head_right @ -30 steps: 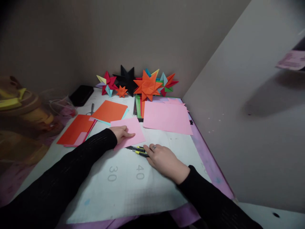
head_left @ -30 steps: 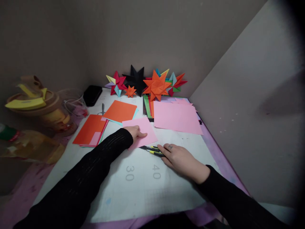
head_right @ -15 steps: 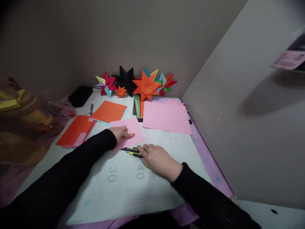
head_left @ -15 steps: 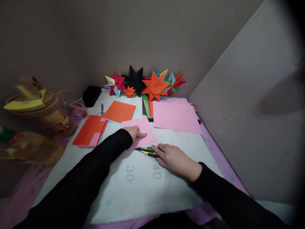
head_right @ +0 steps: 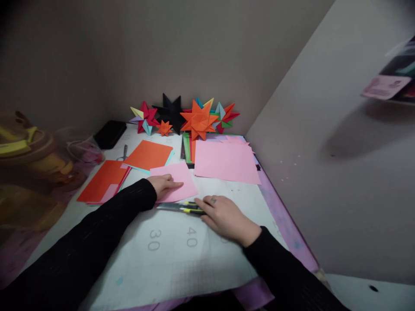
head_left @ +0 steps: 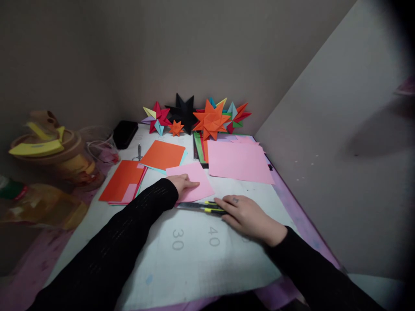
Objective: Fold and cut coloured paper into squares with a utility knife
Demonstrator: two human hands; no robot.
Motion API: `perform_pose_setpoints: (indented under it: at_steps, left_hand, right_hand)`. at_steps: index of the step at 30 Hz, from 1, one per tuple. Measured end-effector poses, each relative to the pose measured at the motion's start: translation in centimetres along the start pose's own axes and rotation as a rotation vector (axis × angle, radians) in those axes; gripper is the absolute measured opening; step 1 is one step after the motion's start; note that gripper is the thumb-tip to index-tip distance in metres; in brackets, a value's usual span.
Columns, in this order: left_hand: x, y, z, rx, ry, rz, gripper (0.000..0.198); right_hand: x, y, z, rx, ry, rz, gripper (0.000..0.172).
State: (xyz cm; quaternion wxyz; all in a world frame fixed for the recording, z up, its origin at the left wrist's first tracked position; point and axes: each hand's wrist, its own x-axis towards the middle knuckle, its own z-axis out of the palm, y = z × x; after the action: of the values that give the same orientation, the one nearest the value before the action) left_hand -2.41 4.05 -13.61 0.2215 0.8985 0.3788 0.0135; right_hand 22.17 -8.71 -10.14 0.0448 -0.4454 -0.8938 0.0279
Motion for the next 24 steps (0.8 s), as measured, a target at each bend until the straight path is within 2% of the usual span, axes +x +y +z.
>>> perform_pose_setpoints:
  at_steps: [2,5,6,8,10,13,16,18,22,24]
  left_hand:
    - [0.2,-0.4,0.1,0.014,-0.008,0.007,0.044]
    - [0.4,-0.6,0.0,-0.038,0.013,0.000,0.044]
    - [0.4,-0.4,-0.2,-0.058,0.008,-0.015,0.045]
    - [0.2,0.3,-0.8,-0.027,-0.022,-0.067,0.055]
    - [-0.2,1.3,-1.6,0.112,-0.048,-0.147,0.068]
    - [-0.7,2.7,-2.3,0.257,-0.088,-0.292,0.080]
    - [-1.0,3.1,-2.0,0.180,-0.130,-0.377,0.083]
    - [-1.1,2.9,-1.5,0.120,-0.113,-0.347,0.071]
    - [-1.9,2.0,-0.9,0.087,-0.083,-0.250,0.025]
    - [-3.1,0.7,-1.5,-0.023,-0.009,-0.267,0.027]
  right_hand:
    - [-1.5,2.6,-0.2,-0.011,0.088,0.170,0.045]
    - [-3.3,6.9,0.4,-0.091,0.219,0.520,0.045]
    - [-3.7,8.2,0.8,-0.126,0.223,0.602,0.044]
    - [-4.2,10.2,1.6,-0.170,0.207,0.698,0.042]
    - [-4.2,11.2,2.2,-0.202,0.186,0.740,0.040]
    - [-2.9,10.4,2.1,-0.179,0.238,0.708,0.043]
    - [-0.2,8.1,1.3,0.016,0.329,0.529,0.045]
    - [2.1,6.5,1.3,0.192,0.375,0.419,0.043]
    - [5.5,4.5,3.0,0.495,0.487,0.323,0.034]
    - [6.1,4.3,4.2,0.582,0.515,0.306,0.029]
